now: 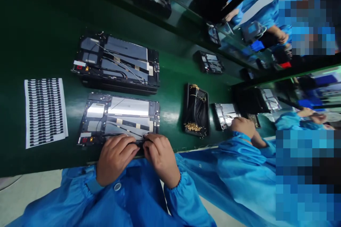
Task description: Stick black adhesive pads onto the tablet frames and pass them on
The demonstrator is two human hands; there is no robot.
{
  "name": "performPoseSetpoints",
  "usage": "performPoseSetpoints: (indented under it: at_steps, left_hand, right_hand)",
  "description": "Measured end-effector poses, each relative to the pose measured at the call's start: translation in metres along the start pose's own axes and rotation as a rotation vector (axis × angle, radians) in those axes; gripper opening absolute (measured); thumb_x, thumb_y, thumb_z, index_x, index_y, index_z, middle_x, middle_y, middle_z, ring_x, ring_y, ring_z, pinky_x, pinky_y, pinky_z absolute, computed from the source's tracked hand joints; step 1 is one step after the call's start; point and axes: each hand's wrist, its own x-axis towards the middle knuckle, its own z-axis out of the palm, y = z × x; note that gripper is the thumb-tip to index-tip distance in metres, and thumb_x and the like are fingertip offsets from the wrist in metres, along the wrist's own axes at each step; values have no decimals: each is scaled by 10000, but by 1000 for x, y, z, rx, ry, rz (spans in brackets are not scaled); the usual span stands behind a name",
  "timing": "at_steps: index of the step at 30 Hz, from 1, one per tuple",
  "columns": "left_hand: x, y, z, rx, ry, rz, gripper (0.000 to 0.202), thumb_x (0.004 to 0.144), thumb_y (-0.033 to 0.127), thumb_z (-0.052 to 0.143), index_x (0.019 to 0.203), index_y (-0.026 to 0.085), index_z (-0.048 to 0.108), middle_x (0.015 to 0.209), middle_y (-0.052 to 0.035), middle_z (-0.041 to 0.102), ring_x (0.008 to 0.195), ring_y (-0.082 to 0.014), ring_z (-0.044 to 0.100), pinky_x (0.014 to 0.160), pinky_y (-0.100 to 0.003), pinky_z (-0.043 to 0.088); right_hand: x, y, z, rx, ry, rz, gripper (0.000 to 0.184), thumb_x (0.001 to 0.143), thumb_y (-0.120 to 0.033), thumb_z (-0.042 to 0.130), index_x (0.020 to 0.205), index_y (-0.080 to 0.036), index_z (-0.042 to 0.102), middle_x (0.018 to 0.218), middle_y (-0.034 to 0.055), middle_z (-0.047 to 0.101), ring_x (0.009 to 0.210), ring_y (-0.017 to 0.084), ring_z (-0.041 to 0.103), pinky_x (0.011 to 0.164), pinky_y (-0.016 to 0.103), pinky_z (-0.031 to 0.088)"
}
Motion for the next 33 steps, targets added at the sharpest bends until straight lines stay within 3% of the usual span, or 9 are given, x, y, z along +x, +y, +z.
performPoseSetpoints:
  at_steps: [13, 20, 33]
  left_hand:
    - [2, 2, 1, 56, 10, 6, 144, 984, 222, 549, 965, 218, 692, 1032, -32, 742, 1001, -220, 645, 848, -372, 449]
    - [7, 4, 5, 64, -18, -30, 138, 959, 195, 587, 957, 251, 713, 1014, -18, 736, 981, -217, 636, 817, -369, 438]
    - [8, 4, 4, 88, -6, -20, 150, 957, 205, 594, 948, 269, 730, 1002, -7, 745, 972, -213, 642, 795, -358, 431]
  right_hand:
    - [1, -2, 2, 15, -8, 35, 140, 965, -114, 582, 1079, -191, 606, 1153, 106, 690, 1083, 249, 606, 897, 422, 516]
    - [-7, 7, -1, 268, 98, 106, 176, 955, -91, 587, 1085, -208, 604, 1121, 111, 675, 1101, 221, 639, 924, 407, 563]
    - [-5, 9, 3, 203, 108, 86, 175, 938, -93, 609, 1066, -211, 630, 1054, 93, 693, 1035, 206, 651, 879, 374, 569]
